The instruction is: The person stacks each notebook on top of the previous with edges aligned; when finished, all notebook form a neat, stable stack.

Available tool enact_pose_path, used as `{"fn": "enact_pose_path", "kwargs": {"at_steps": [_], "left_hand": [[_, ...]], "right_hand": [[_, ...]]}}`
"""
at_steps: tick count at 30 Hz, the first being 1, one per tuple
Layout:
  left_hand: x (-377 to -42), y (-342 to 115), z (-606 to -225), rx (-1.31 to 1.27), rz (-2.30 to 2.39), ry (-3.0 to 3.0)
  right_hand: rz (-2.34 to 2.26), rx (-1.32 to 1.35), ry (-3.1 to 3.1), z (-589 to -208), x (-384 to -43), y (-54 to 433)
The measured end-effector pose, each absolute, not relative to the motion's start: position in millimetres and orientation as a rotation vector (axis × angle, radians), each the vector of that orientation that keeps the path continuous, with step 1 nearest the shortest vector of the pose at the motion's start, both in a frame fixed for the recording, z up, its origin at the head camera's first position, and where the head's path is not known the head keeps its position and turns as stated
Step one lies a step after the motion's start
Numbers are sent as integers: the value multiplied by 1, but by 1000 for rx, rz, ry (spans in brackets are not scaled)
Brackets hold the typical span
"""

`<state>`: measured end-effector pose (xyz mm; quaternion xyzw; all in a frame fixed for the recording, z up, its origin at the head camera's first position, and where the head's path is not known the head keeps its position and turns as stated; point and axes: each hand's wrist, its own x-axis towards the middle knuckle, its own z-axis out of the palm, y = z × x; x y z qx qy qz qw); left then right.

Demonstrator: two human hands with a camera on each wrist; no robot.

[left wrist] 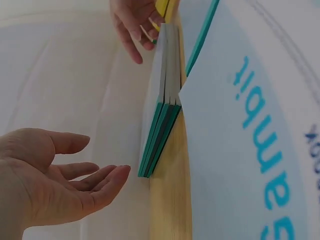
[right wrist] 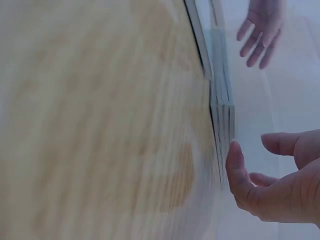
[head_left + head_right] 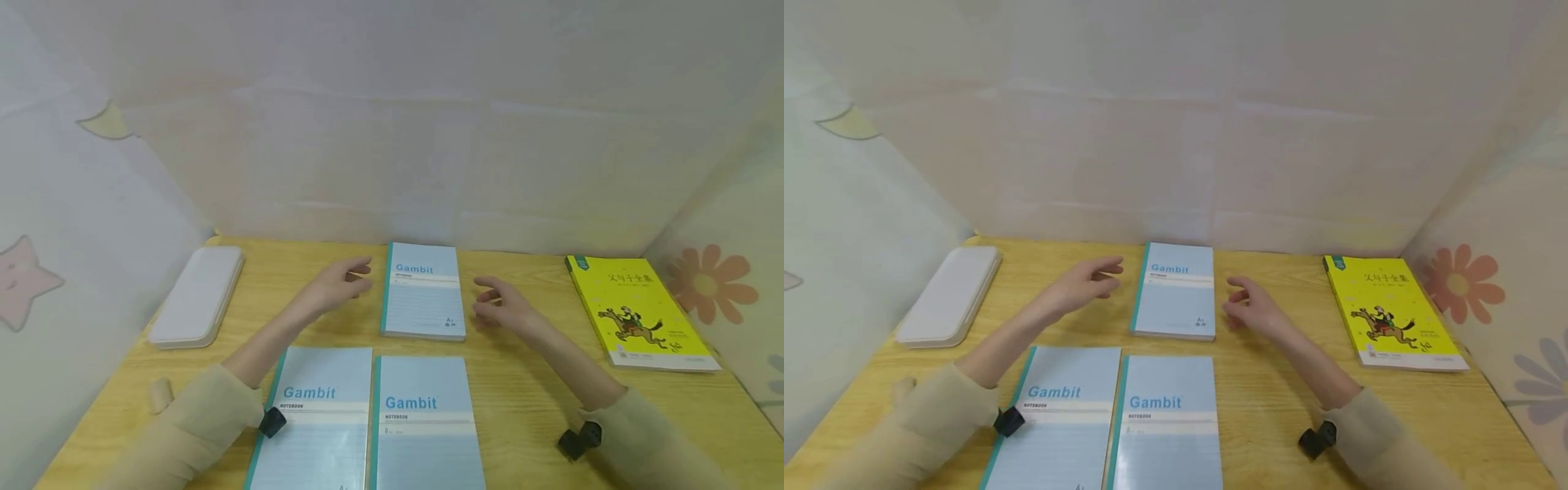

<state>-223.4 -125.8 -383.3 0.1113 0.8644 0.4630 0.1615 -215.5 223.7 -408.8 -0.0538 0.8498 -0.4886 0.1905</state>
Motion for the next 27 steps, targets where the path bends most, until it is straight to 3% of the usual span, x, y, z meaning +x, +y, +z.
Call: {"fn": "enact_pose_path", "kwargs": {"at_steps": [18, 27], "left_hand": [[-135, -113, -380, 174, 1398, 2221], [-110, -96, -387, 32, 1520, 2146]], "right_hand": [[-1457, -67, 2297, -398, -139, 209], [-1513, 39, 2207, -395, -110, 193]]}}
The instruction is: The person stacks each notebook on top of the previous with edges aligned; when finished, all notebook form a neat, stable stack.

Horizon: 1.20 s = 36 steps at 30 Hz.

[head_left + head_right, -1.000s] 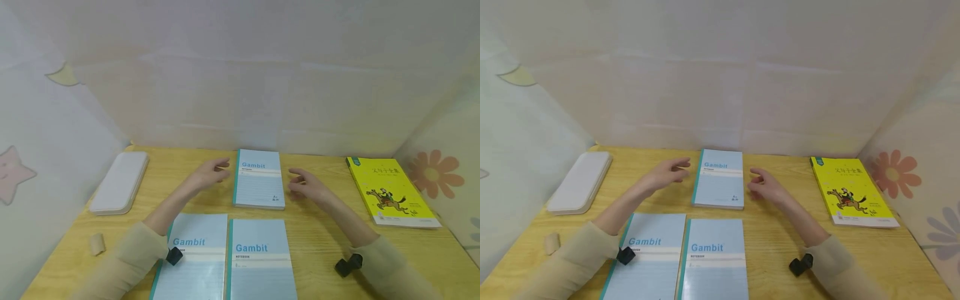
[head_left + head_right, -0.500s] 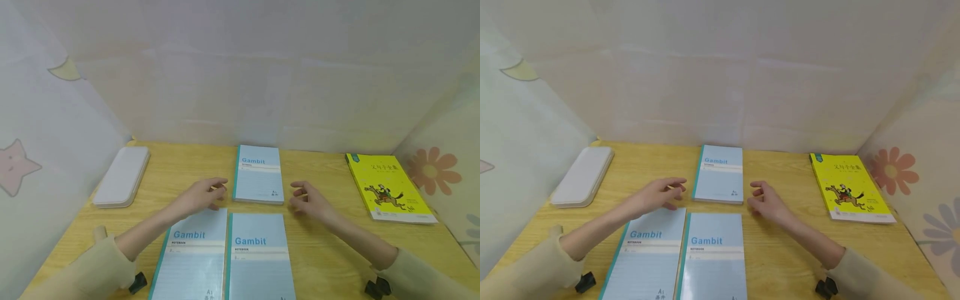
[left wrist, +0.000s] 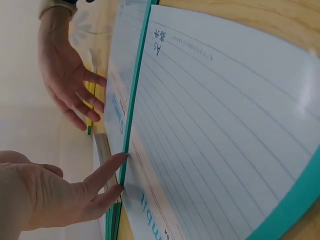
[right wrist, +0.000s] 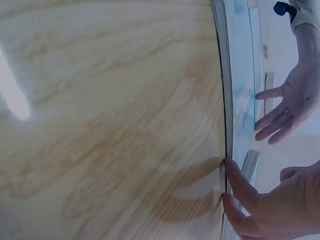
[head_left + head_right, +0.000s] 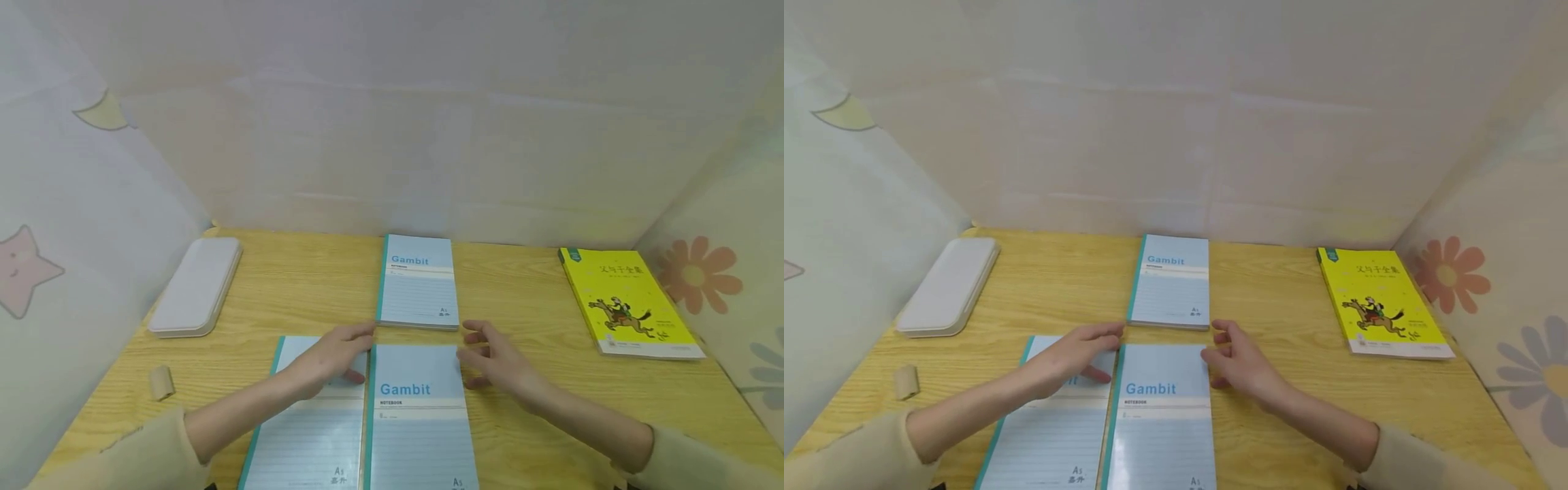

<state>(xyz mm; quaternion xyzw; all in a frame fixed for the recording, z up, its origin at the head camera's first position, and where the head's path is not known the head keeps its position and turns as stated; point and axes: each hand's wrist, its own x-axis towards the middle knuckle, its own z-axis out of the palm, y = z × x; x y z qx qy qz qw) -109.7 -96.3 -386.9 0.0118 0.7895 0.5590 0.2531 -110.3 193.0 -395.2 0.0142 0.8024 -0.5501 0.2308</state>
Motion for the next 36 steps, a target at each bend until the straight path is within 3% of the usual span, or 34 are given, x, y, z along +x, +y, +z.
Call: {"fn": "enact_pose_path", "kwargs": {"at_steps": [28, 36], "left_hand": [[-111, -93, -393, -111, 1677, 2004], [-113, -102, -400, -28, 1640, 1979]], "right_hand": [[-1500, 179, 2061, -396, -116, 195], [-1501, 170, 2062, -400, -120, 198]]}}
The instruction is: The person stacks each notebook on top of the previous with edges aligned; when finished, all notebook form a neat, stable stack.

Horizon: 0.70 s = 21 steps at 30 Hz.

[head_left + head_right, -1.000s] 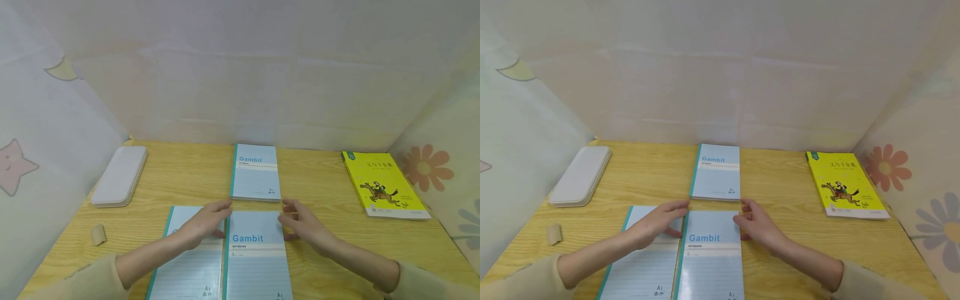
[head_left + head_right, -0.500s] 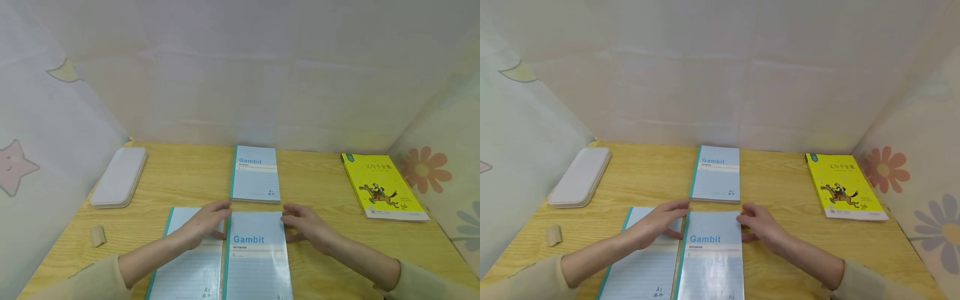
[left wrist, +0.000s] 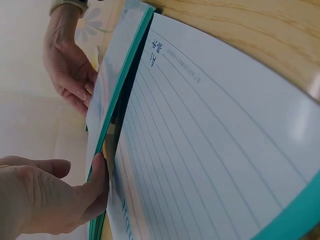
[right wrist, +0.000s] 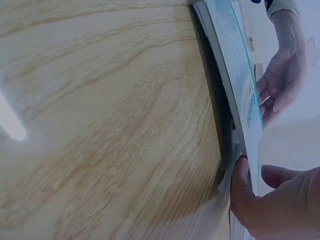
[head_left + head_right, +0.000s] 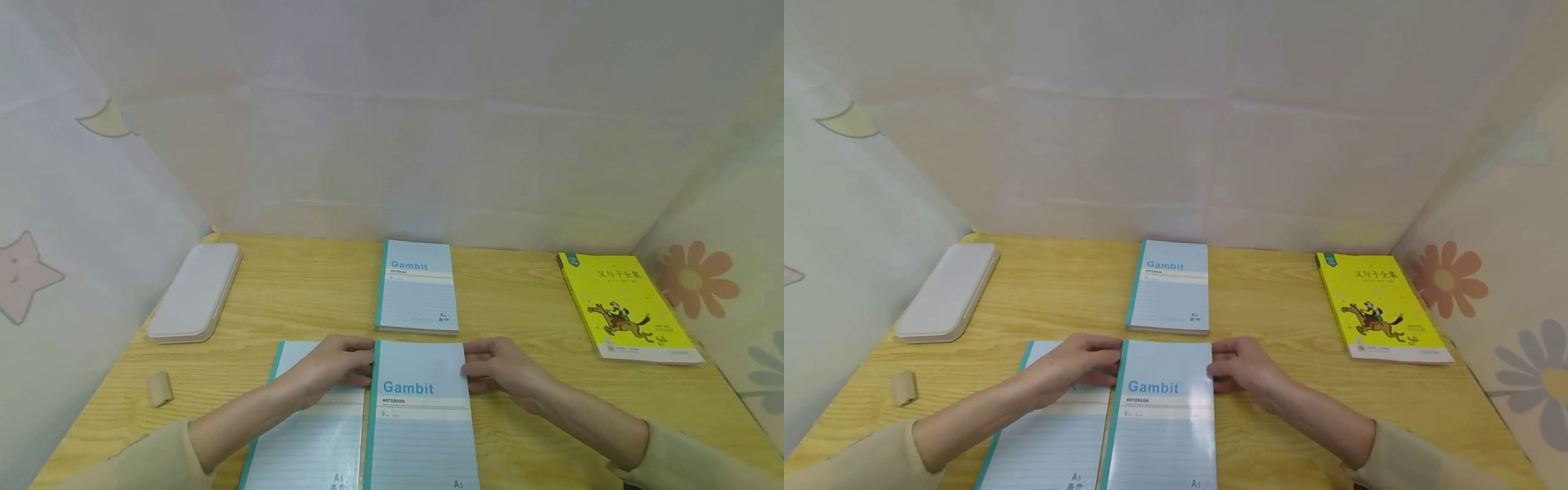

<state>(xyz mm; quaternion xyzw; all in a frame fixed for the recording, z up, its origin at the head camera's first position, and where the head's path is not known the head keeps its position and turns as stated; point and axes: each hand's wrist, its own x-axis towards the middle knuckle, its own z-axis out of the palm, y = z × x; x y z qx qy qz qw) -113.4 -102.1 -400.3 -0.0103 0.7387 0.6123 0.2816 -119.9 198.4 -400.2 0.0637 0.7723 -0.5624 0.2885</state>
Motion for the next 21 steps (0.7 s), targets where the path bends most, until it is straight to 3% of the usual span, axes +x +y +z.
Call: {"fn": "enact_pose_path", "kwargs": {"at_steps": [21], "left_hand": [[-108, -107, -416, 36, 1619, 1893]], "right_hand": [[-1540, -99, 1811, -409, -110, 213]]}}
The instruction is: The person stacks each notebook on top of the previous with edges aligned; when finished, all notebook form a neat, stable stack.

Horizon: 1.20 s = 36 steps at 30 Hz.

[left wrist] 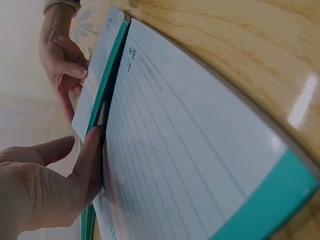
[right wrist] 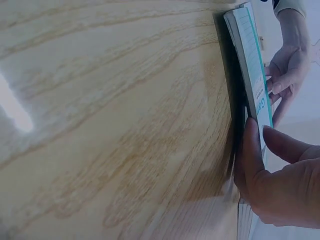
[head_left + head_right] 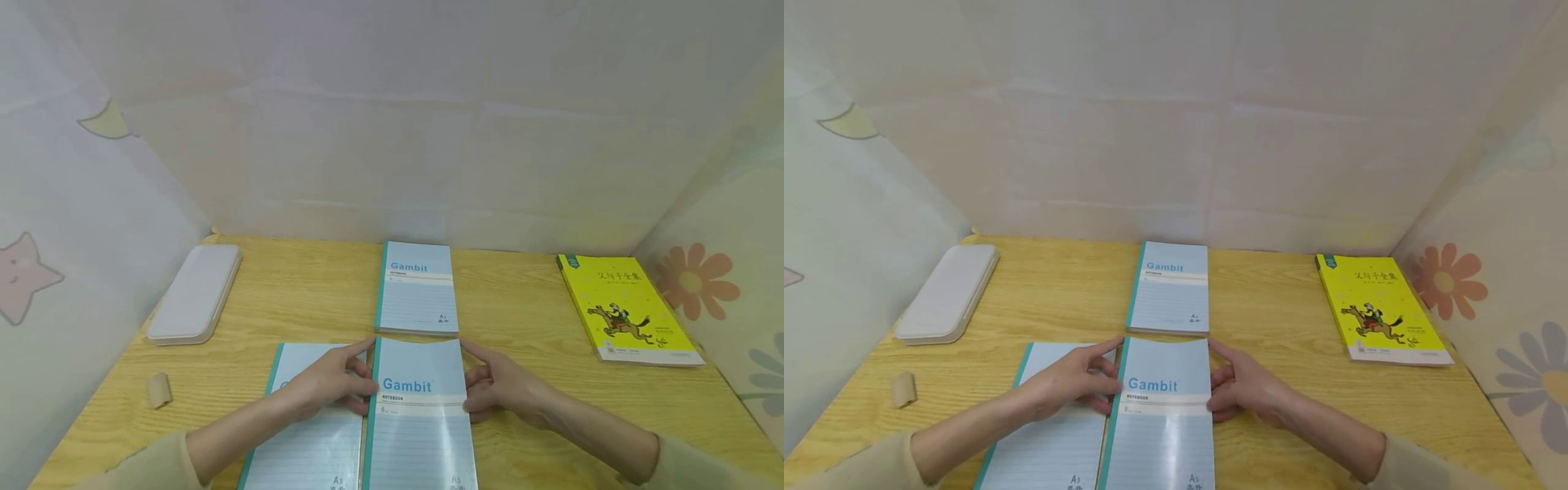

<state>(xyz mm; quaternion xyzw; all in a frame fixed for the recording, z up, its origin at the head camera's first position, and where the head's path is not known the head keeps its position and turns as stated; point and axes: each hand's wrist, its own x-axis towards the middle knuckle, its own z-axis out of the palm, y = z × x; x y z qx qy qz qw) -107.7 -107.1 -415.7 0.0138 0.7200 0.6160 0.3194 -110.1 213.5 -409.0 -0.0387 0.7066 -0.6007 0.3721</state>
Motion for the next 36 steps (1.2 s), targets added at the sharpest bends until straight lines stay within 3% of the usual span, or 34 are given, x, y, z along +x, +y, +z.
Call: {"fn": "enact_pose_path", "kwargs": {"at_steps": [17, 36], "left_hand": [[-123, -115, -389, 201, 1545, 2070], [-198, -110, -362, 224, 1833, 1952]], "right_hand": [[-1566, -242, 1867, -382, -127, 222], [-1761, -172, 1973, -349, -190, 221]]}}
